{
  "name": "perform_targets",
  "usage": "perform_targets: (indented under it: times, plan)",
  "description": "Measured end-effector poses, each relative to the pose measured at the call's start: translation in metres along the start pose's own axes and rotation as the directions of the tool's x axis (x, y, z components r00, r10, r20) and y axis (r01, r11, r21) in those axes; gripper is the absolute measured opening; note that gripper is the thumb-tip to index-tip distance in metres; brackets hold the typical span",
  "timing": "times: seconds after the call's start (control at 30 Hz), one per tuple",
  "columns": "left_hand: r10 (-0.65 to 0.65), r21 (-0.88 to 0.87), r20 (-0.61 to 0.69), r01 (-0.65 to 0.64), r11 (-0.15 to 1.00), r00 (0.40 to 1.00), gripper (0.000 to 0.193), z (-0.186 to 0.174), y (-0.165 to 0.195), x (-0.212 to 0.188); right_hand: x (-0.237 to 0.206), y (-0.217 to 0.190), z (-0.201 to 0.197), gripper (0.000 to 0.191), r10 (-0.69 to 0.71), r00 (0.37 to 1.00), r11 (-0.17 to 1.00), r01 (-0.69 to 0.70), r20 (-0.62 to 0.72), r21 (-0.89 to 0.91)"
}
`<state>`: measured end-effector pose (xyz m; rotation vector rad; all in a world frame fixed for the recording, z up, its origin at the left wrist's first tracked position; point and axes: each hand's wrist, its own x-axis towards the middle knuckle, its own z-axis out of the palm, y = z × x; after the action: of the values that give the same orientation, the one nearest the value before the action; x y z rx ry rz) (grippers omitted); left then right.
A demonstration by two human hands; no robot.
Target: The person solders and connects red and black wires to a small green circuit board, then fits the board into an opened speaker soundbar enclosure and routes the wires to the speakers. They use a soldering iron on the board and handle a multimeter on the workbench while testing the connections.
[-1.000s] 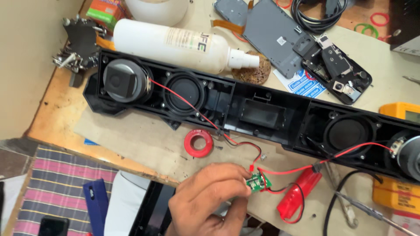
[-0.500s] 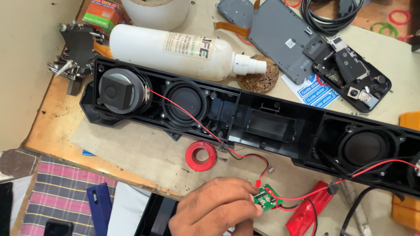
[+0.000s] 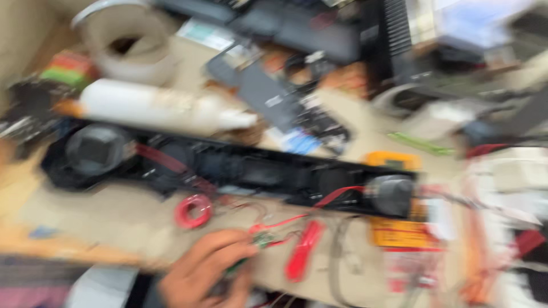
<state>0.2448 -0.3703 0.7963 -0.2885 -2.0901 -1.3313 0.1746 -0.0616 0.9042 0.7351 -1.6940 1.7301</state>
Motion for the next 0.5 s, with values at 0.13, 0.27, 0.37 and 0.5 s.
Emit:
perform_targets:
  times: [0.13,0.27,0.37,0.5]
  plan:
    - [-0.011,0.058,-0.072,0.016,0.998,0.997,0.033,0.028,-0.047,-0.035,0.043,-0.049,-0.048,0.022,-0.032,0.998,0.99,0.023,-0.061,-0.142]
    - [0.192,-0.086,0.132,-0.182,0.979,0.972,0.031,0.043,-0.133,-0.053,0.094,-0.079,-0.083,0.023,-0.058,0.997,0.957,0.039,-0.056,-0.289]
    - [0.212,-0.143,0.235,-0.182,0.973,0.949,0.029,0.058,-0.179,-0.06,0.154,-0.09,-0.092,0.023,-0.088,0.996,0.867,0.087,0.02,-0.49]
    - [0.194,-0.081,0.224,-0.18,0.98,0.955,0.028,0.067,-0.186,-0.061,0.275,-0.062,-0.097,0.015,-0.134,0.954,0.602,0.295,0.27,-0.742]
